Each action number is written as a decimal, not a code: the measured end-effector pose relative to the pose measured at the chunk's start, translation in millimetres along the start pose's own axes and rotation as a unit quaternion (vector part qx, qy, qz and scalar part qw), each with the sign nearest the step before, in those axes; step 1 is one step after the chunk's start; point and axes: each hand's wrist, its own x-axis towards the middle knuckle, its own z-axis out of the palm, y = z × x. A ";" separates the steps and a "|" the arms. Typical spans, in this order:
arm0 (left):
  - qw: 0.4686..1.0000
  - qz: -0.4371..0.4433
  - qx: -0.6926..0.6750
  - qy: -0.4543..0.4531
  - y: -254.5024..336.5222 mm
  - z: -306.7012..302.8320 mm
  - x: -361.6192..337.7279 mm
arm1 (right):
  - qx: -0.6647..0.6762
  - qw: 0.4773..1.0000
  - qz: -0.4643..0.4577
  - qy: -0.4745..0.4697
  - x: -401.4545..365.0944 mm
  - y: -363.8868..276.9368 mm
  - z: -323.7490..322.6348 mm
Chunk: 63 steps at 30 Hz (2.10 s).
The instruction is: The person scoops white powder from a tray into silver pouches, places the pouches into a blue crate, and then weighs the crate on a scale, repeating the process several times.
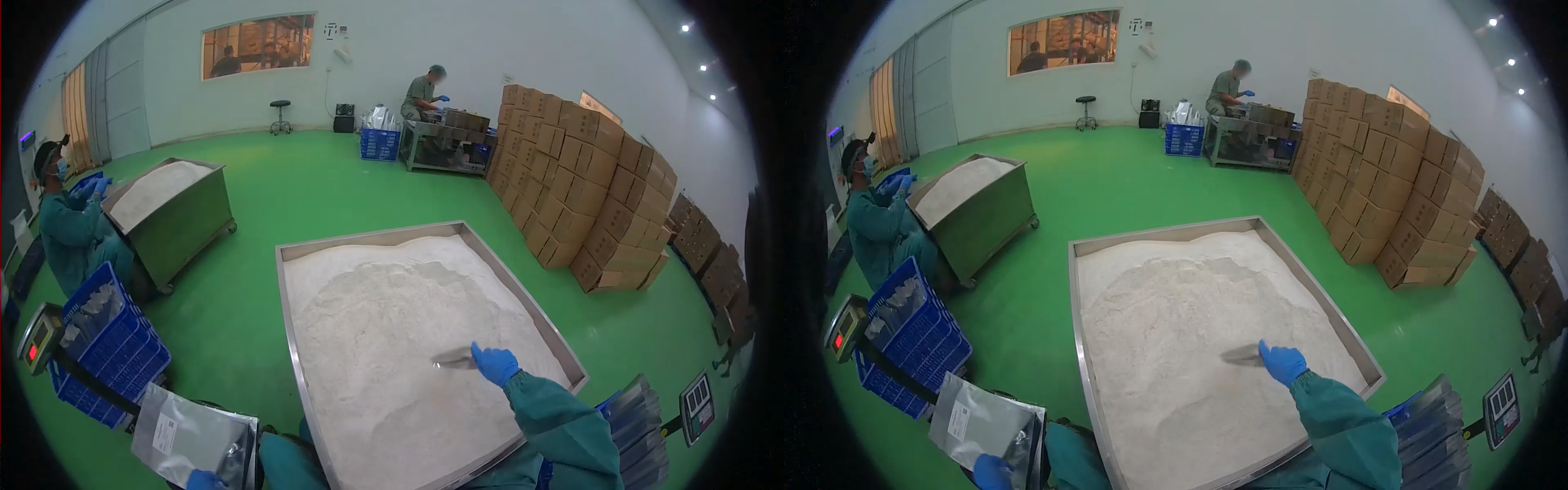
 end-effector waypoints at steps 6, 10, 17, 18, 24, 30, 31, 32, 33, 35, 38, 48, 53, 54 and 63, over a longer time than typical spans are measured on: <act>0.984 -0.092 -0.079 0.134 46.0 -293.8 32.7 | 0.260 0.943 0.045 -0.203 10.2 -75.1 96.0; 0.982 0.059 -0.084 0.158 73.9 -309.1 46.7 | 0.269 0.927 -0.099 -0.244 -8.7 -159.2 95.9; 0.928 0.246 -0.186 0.207 180.7 -293.7 89.4 | 0.295 0.913 -0.054 -0.276 -53.1 -84.6 50.4; 0.917 0.258 -0.228 0.201 197.9 -286.9 98.7 | 0.332 0.908 -0.042 -0.251 -63.2 -70.4 37.6; 0.884 0.280 -0.360 0.104 350.1 -205.2 138.4 | 0.264 0.938 -0.060 -0.217 -90.2 0.2 -87.6; 0.882 0.268 -0.384 -0.050 418.2 -170.6 113.1 | 0.180 0.958 -0.042 -0.220 -58.1 -5.3 -181.2; 0.882 0.270 -0.382 -0.047 418.9 -177.3 108.2 | 0.148 0.960 -0.058 -0.232 -47.3 -16.9 -183.5; 0.874 0.277 -0.396 -0.046 408.7 -194.4 99.7 | 0.130 0.962 -0.079 -0.227 -40.3 -37.1 -195.9; 0.866 0.282 -0.410 -0.041 398.1 -215.6 95.4 | 0.110 0.964 -0.103 -0.219 -31.1 -58.1 -208.1; 0.870 0.251 -0.420 -0.068 389.3 -247.0 99.1 | 0.073 0.975 -0.075 -0.197 -16.1 -93.0 -206.8; 0.877 0.192 -0.420 -0.130 386.8 -243.7 114.7 | 0.023 0.987 -0.054 -0.151 -8.7 -89.7 -229.9; 0.856 0.261 -0.445 -0.015 376.3 -140.9 151.7 | 0.066 0.921 -0.120 -0.364 -19.6 -8.2 19.5; 0.862 0.197 -0.462 -0.071 370.2 -169.3 150.7 | 0.257 0.892 -0.135 -0.348 -62.5 -147.9 108.1; 0.859 0.187 -0.467 -0.092 367.6 -171.6 151.3 | 0.270 0.897 -0.117 -0.329 -64.3 -152.1 76.7; 0.858 0.215 -0.466 -0.010 377.3 -135.1 181.2 | 0.320 0.908 -0.053 -0.265 -34.5 0.9 -160.4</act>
